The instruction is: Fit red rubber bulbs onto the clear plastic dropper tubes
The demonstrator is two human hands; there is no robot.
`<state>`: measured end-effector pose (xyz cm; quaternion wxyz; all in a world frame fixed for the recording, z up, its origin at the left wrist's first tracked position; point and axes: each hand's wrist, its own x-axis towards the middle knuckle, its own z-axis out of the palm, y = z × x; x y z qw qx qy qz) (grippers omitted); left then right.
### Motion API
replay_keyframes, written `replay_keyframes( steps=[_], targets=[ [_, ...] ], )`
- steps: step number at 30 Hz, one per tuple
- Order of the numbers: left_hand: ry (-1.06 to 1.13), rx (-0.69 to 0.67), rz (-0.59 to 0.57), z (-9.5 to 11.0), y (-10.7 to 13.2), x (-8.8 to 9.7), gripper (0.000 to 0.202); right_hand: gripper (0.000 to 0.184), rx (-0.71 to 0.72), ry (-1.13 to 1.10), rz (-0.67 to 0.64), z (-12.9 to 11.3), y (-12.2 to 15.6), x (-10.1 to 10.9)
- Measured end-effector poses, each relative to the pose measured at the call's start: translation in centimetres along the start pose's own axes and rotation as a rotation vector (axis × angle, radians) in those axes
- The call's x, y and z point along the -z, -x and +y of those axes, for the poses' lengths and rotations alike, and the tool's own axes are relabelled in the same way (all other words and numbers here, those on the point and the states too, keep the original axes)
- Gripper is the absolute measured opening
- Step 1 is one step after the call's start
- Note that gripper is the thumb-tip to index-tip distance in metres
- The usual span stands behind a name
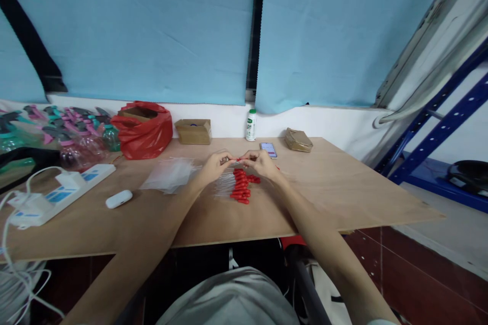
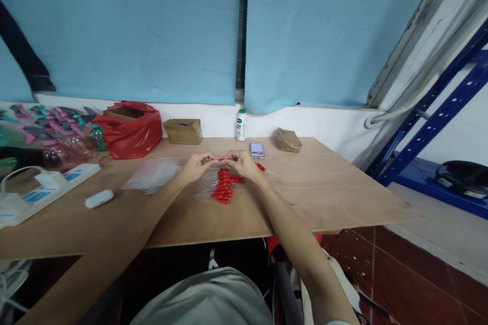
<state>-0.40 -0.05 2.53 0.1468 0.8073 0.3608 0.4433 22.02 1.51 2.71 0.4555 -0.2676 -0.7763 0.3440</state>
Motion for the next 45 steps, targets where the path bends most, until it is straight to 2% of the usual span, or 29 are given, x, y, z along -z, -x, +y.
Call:
replay_keyframes(
  steps=[9, 15, 23, 32, 40, 45],
  targets=[
    [0.067, 0.075, -0.048, 0.0, -0.1, -0.3, 0.023, 0.029, -0.005, 0.021, -0.013, -0.5, -0.1, -0.5],
    [-0.02, 0.078, 0.006, -0.6, -0.1, -0.6, 0.025, 0.025, 0.044, 0.116, 0.031, 0.4, -0.3, -0.2],
    [-0.114, 0.01, 0.071, -0.7, -0.1, 0.1, 0.027, 0.025, 0.024, 0.024, 0.003, 0.5, -0.4, -0.3],
    [-0.031, 0.054, 0.057, -0.2, 0.1, -0.3, 0.028, 0.024, 0.025, 0.065, 0.014, 0.6, -0.2, -0.3],
    [0.162, 0.137, 0.049, -1.0, 0.2, -1.0, 0.029, 0.025, 0.087, 0.136, 0.002, 0.0, 0.0, -0.2],
    [0.224, 0.179, 0.023, -1.4, 0.2, -1.2, 0.031, 0.023, 0.132, 0.294, -0.023, -0.5, 0.2, 0.0]
  ],
)
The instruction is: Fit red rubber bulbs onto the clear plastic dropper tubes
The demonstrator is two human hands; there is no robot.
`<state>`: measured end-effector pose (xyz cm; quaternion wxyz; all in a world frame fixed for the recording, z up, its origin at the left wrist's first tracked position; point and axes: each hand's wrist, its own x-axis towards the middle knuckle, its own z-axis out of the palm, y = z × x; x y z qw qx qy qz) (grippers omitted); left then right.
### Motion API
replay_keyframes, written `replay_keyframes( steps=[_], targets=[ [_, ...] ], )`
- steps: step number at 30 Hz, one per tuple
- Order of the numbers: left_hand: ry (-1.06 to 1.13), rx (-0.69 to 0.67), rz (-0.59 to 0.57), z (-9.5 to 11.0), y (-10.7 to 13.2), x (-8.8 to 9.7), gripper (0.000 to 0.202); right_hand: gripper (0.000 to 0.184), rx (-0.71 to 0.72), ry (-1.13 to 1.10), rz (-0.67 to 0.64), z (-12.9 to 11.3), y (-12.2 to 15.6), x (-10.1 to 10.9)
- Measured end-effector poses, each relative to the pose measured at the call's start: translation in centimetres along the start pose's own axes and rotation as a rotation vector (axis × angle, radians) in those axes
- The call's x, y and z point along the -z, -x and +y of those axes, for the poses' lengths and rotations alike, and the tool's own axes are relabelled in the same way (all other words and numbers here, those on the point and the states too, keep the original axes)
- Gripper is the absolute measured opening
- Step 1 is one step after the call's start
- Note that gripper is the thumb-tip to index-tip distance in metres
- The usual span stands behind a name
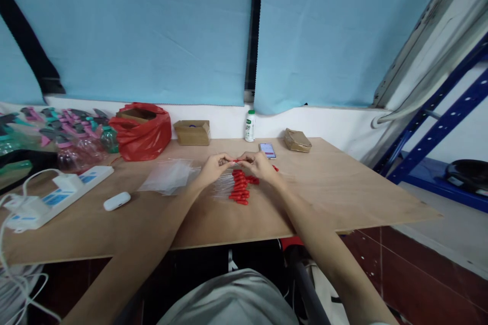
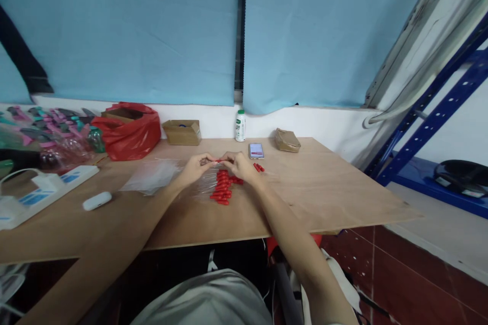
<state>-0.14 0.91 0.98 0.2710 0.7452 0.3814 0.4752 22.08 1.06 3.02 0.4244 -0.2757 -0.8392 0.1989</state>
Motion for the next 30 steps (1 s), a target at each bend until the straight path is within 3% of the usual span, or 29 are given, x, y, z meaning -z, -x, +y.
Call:
replay_keyframes(
  steps=[5, 14, 18, 25, 30],
  targets=[
    [-0.088, -0.021, 0.01, 0.0, 0.0, 0.1, 0.031, 0.02, 0.053, 0.127, -0.037, 0.1, -0.1, 0.1],
    [-0.055, -0.014, 0.028, -0.1, 0.0, 0.1, 0.035, 0.025, 0.023, 0.078, 0.007, 0.0, -0.1, -0.2],
    [-0.036, -0.022, 0.035, -0.1, 0.0, 0.1, 0.034, 0.026, -0.023, -0.022, 0.036, 0.1, -0.1, -0.5],
    [-0.194, -0.098, 0.007, 0.5, 0.3, 0.3, 0.028, 0.028, -0.142, -0.323, -0.02, 0.8, -0.2, -0.7],
    [-0.265, -0.148, -0.001, 0.7, 0.3, 0.5, 0.025, 0.031, -0.185, -0.394, -0.033, 1.3, -0.5, -0.9]
  ],
)
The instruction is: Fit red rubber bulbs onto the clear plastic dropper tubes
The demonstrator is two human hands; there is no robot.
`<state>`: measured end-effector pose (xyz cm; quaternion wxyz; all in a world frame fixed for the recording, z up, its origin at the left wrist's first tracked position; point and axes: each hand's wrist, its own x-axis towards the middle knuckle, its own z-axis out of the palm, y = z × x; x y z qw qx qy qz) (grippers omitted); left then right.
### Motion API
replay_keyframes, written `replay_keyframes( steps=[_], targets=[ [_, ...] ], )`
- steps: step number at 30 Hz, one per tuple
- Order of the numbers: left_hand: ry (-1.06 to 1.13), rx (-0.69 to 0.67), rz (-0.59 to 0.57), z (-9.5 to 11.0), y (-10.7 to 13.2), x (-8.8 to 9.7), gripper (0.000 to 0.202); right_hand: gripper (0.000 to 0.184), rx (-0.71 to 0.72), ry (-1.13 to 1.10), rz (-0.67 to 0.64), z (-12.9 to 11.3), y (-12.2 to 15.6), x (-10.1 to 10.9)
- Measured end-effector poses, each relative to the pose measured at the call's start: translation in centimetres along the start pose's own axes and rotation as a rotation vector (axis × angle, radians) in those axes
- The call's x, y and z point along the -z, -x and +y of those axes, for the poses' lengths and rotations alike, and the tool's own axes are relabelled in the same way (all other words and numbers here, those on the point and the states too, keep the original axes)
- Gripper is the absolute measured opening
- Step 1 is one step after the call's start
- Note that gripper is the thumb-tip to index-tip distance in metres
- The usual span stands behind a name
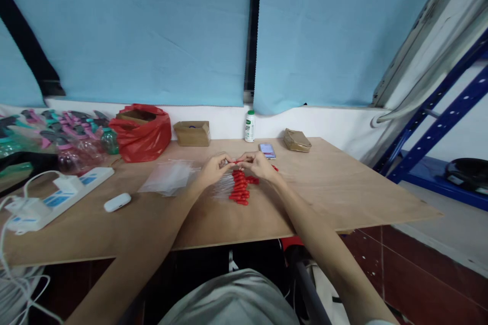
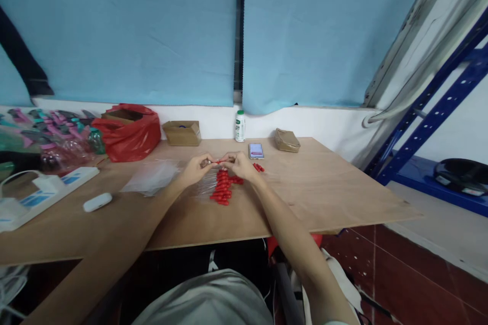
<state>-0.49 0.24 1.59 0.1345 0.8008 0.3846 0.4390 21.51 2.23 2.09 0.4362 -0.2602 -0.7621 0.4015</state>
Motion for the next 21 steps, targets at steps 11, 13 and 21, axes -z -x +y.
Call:
replay_keyframes(
  steps=[11, 13, 21],
  targets=[
    [-0.187, -0.017, 0.006, -0.5, -0.3, 0.5, 0.02, 0.026, 0.04, 0.377, 0.106, 0.8, -0.1, 1.2],
    [-0.194, 0.02, -0.011, -1.3, -0.2, 0.4, 0.019, 0.022, 0.04, 0.536, 0.187, 1.1, -0.1, 2.2],
    [-0.236, 0.14, -0.181, -3.7, 0.1, -0.7, 0.019, 0.032, -0.052, 0.854, 0.348, 1.5, -0.2, 4.6]
  ],
)
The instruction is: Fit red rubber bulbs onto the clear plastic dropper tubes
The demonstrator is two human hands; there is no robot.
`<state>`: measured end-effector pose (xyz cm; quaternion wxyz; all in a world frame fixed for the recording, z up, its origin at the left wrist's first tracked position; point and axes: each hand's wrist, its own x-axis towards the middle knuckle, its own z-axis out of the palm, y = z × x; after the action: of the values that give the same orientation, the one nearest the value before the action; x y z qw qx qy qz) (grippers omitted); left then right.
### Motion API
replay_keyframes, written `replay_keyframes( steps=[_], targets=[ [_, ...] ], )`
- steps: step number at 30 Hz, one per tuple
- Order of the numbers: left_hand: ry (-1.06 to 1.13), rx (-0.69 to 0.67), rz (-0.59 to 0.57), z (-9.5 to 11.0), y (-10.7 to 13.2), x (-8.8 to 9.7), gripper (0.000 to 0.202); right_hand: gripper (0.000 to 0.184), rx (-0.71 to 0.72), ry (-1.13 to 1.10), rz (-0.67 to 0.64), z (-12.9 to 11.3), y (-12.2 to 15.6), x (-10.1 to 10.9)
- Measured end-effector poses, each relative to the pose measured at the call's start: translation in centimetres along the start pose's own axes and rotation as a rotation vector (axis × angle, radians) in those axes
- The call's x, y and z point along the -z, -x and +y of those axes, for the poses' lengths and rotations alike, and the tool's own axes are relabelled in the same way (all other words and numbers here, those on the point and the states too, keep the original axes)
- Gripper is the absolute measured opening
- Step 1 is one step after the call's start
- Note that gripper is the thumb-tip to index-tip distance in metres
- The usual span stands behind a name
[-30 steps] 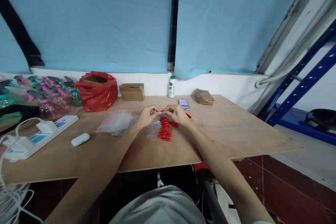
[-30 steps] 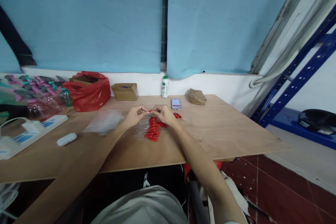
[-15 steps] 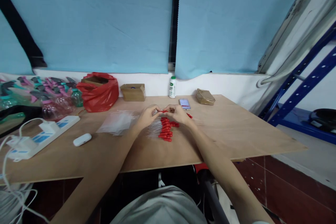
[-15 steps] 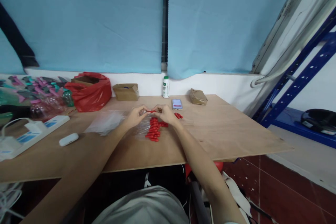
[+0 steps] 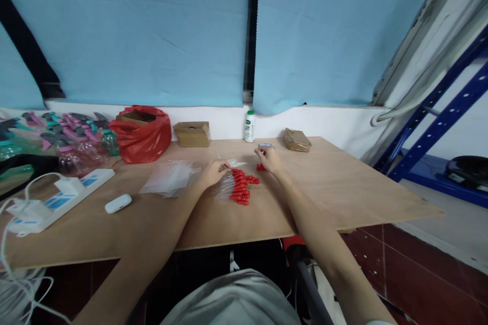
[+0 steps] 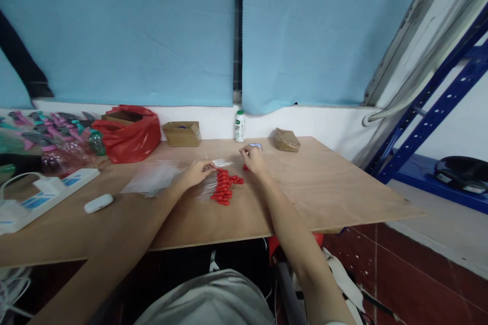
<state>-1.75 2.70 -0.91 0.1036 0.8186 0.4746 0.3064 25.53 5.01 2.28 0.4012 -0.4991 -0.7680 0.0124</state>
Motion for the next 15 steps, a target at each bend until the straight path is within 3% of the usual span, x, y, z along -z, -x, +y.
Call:
replay_keyframes(
  steps=[4, 9, 15],
  targets=[
    [-0.038, 0.033, -0.009, -0.5, -0.2, -0.5, 0.019, 0.036, -0.001, 0.161, -0.092, -0.3, 0.4, -0.5],
    [-0.058, 0.031, -0.026, -1.0, -0.2, -0.6, 0.019, 0.034, 0.108, 0.364, -0.22, -1.4, 1.0, -2.0],
    [-0.108, 0.038, -0.039, -0.8, -0.2, -0.3, 0.024, 0.035, 0.199, 0.415, -0.369, -2.3, 0.6, -3.4]
  ],
)
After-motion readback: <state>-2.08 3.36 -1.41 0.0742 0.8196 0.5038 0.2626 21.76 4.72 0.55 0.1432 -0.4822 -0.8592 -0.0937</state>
